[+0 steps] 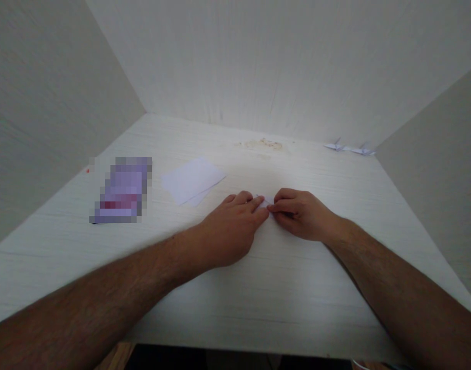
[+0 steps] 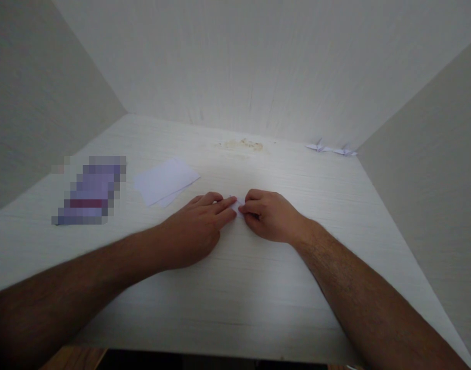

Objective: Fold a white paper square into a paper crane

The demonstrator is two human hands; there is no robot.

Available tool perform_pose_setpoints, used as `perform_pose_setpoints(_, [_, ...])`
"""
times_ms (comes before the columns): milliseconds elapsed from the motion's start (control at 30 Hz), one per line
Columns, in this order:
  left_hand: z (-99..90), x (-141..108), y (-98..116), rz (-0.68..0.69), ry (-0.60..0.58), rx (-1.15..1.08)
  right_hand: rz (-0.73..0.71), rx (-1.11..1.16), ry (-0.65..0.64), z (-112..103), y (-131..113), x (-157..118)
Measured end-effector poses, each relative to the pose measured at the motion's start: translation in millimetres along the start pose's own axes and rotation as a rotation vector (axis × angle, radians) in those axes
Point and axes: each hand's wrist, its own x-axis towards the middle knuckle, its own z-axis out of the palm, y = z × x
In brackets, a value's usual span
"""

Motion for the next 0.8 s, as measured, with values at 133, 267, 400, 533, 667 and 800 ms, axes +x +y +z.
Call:
perform_pose_setpoints(133, [1.5,-0.8,0.2,0.000,0.016,0.002,0.000,-0.001,-0.003,-0.2,-0.4,1.0])
perform_pose_setpoints(267, [2.4,-1.6,0.2,0.001,0.001,0.013,-0.013,-0.006,0.006,-0.4,-0.9,1.1])
perform_pose_setpoints(400, [1.6,-0.9,1.1,-0.004,0.002,0.027,-0.014,0.002,0.010,-0.8,-0.9,0.6])
perform_pose_setpoints(533, [1.1,0.5,0.8,-0.020,-0.011,0.005,-0.016,0.001,-0.002,-1.3,-1.3,0.6])
perform_pose_setpoints(667, [0.6,2.2,0.5,-0.027,-0.006,-0.006,-0.027,-0.001,-0.004,-2.0,-1.6,1.0])
perform_pose_setpoints(800, [0.6,2.8,1.3,-0.032,0.007,0.015,-0.022,0.007,-0.012,-2.2,-1.2,1.0])
